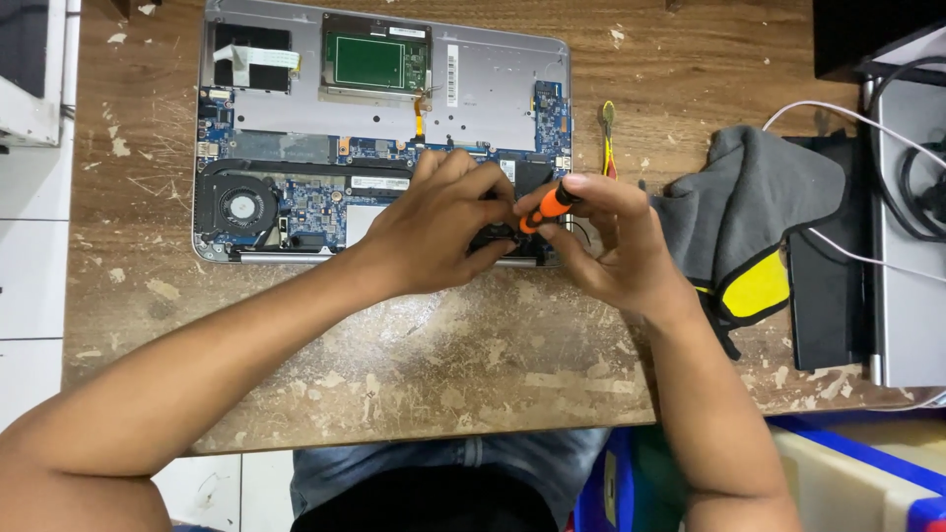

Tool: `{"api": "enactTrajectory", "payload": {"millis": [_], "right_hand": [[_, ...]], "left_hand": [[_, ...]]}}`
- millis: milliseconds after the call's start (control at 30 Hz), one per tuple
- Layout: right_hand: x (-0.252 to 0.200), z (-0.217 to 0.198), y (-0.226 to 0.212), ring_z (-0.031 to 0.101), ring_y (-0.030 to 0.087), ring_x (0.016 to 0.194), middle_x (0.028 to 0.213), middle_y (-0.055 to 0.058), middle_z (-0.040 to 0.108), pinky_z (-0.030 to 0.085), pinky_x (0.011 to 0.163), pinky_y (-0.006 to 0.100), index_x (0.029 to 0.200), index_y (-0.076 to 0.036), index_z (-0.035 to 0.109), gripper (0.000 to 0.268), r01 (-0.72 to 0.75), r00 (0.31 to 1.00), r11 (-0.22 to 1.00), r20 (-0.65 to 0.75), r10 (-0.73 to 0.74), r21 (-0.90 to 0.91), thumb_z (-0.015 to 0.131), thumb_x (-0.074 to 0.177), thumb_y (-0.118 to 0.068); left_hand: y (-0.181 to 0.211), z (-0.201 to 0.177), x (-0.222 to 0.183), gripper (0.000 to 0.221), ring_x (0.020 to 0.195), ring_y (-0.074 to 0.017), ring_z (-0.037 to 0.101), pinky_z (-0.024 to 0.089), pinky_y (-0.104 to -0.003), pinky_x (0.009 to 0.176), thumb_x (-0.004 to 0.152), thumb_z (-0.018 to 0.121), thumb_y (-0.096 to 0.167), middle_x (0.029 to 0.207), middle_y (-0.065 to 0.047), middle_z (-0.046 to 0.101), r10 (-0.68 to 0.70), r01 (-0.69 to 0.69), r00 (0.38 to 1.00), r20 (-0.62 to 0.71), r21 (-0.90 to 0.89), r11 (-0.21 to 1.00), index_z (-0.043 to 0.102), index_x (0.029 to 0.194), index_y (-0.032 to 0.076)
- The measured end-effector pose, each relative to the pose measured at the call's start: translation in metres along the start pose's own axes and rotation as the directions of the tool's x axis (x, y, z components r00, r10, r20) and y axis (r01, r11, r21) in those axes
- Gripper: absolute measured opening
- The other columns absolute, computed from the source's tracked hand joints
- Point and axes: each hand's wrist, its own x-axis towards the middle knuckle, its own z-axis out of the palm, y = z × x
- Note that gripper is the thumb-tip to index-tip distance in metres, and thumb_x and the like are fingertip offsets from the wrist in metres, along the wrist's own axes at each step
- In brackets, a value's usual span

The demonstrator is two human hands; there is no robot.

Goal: Using a screwdriver to secure components of a laptop's cooling system and motherboard.

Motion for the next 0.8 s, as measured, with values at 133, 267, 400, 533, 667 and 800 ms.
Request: {"api": "enactTrajectory", "payload": {"millis": [133, 267, 400, 533, 667, 800], "right_hand": [[0.0, -0.008, 0.006, 0.074, 0.036, 0.086, 0.104, 0.024, 0.071, 0.063, 0.076, 0.046, 0.133, 0.002, 0.045, 0.06, 0.086, 0.996, 0.98, 0.037, -0.081, -0.181, 0.081, 0.086, 0.008], [0.0, -0.002, -0.001, 0.074, 0.035, 0.086, 0.105, 0.024, 0.072, 0.063, 0.079, 0.046, 0.134, 0.003, 0.043, 0.054, 0.024, 1.0, 0.993, -0.008, -0.025, -0.116, 0.073, 0.091, 0.012], [0.002, 0.002, -0.006, 0.075, 0.037, 0.092, 0.109, 0.025, 0.071, 0.064, 0.081, 0.049, 0.138, 0.003, 0.038, 0.053, -0.011, 1.0, 1.0, 0.017, 0.012, -0.016, 0.065, 0.094, 0.017], [-0.003, -0.008, 0.006, 0.072, 0.038, 0.093, 0.113, 0.025, 0.069, 0.064, 0.077, 0.048, 0.134, -0.001, 0.045, 0.06, 0.093, 0.995, 0.969, 0.053, -0.083, -0.23, 0.081, 0.087, 0.005], [-0.006, -0.004, 0.008, 0.074, 0.037, 0.088, 0.107, 0.026, 0.068, 0.063, 0.079, 0.049, 0.139, 0.005, 0.038, 0.058, 0.007, 1.0, 0.997, -0.003, -0.008, -0.072, 0.071, 0.092, 0.013], [-0.001, -0.002, 0.001, 0.075, 0.038, 0.089, 0.107, 0.026, 0.07, 0.063, 0.079, 0.05, 0.138, 0.007, 0.039, 0.057, -0.001, 1.0, 1.0, 0.021, 0.001, -0.011, 0.071, 0.091, 0.015]], "left_hand": [[0.0, -0.002, 0.002, 0.019, 0.101, -0.0228, 0.051, 0.03, -0.043, 0.099, 0.089, 0.073, 0.025, 0.108, -0.003, 0.064, -0.009, 0.009, 1.0, 0.025, 0.01, 1.0, 0.075, 0.102, 0.012], [0.0, -0.002, 0.002, 0.019, 0.101, -0.023, 0.051, 0.03, -0.043, 0.099, 0.09, 0.072, 0.025, 0.107, -0.003, 0.065, -0.013, 0.013, 0.999, 0.036, 0.01, 1.0, 0.074, 0.103, 0.012], [0.002, -0.004, 0.003, 0.017, 0.101, -0.0238, 0.051, 0.029, -0.043, 0.1, 0.091, 0.072, 0.025, 0.108, -0.005, 0.064, -0.012, 0.012, 0.999, 0.044, 0.015, 1.0, 0.073, 0.1, 0.01], [0.003, -0.005, 0.004, 0.018, 0.102, -0.0233, 0.052, 0.03, -0.043, 0.1, 0.09, 0.072, 0.025, 0.108, -0.004, 0.065, -0.008, 0.007, 0.999, 0.047, 0.033, 0.999, 0.073, 0.099, 0.01], [0.002, -0.003, 0.003, 0.016, 0.101, -0.0223, 0.051, 0.029, -0.043, 0.101, 0.091, 0.071, 0.026, 0.108, -0.003, 0.064, -0.013, 0.011, 0.999, 0.043, 0.037, 0.999, 0.072, 0.097, 0.01], [0.007, -0.008, 0.005, 0.016, 0.102, -0.0221, 0.051, 0.029, -0.042, 0.1, 0.093, 0.069, 0.025, 0.107, -0.003, 0.065, -0.04, 0.038, 0.996, 0.078, 0.035, 0.999, 0.073, 0.099, 0.01]]}}
